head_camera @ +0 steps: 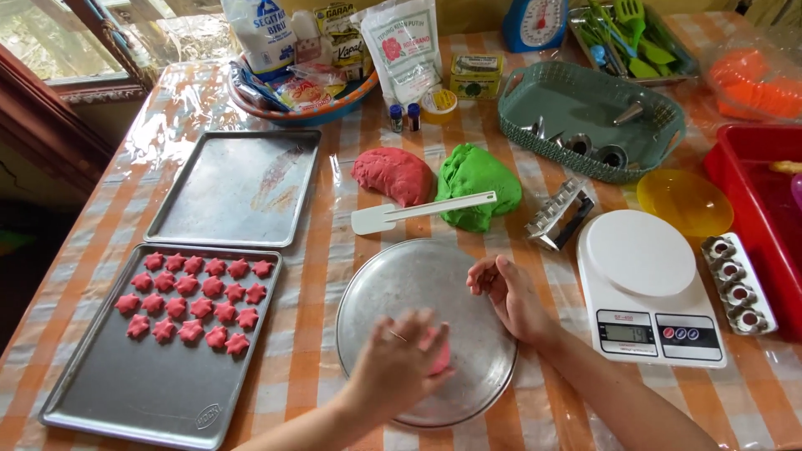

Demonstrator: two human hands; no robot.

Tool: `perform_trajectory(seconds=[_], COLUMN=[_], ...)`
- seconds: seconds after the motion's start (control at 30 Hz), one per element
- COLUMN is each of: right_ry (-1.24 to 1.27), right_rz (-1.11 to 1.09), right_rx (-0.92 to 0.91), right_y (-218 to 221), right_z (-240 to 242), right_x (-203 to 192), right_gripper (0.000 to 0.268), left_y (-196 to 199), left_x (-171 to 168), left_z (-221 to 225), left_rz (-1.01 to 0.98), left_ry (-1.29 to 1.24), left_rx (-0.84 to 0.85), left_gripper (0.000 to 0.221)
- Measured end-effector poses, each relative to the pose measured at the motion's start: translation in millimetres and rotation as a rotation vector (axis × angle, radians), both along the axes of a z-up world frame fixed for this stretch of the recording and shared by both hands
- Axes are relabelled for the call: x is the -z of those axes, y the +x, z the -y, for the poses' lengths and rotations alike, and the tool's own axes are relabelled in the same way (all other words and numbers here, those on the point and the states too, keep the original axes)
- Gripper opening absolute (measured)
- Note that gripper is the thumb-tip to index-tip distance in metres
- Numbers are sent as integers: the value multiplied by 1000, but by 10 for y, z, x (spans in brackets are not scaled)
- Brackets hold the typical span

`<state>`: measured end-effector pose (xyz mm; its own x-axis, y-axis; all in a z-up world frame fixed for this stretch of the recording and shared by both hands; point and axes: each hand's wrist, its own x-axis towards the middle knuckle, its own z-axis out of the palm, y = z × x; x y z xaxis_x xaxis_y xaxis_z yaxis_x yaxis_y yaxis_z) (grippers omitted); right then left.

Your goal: Kneading and rolling a small piece of pink dough on a metal plate to prepare it for shaping.

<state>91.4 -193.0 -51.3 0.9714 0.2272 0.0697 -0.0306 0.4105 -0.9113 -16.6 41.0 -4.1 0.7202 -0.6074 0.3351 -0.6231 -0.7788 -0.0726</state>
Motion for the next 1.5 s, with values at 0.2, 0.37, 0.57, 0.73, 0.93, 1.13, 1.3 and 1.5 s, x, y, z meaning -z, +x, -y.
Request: perform_trajectory(seconds=[0.2, 0.37, 0.57, 0.73, 0.93, 1.13, 1.3, 1.5], right_ry=[-22, 11, 19, 11, 18, -31, 40, 37], right_rz=[-4, 93, 16, -56, -43, -43, -8, -23], right_rx=[-3, 86, 47, -3, -14, -22, -23, -1], right_y=[-21, 50, 30, -9, -16, -22, -2, 3], right_z=[-14, -62, 1, 14, 14, 17, 23, 20], right_x=[-106, 128, 65, -69, -49, -83, -27, -13], right_gripper=[55, 58, 57, 54, 54, 55, 53, 55], left_y=[510, 880, 579, 95, 23, 493, 699, 89], left_x=[-244, -256, -54, -341, -259, -252, -250, -220], left_z=[-418, 11, 642, 432, -131, -361, 208, 582], left_rz=[-542, -455, -75, 345, 227, -106, -375, 161], left_ry=[-305, -358, -102, 74, -139, -246, -350, 34], left_rx=[-259, -190, 46, 174, 259, -164, -31, 157], left_gripper=[65, 58, 42, 19, 15, 62, 52, 38])
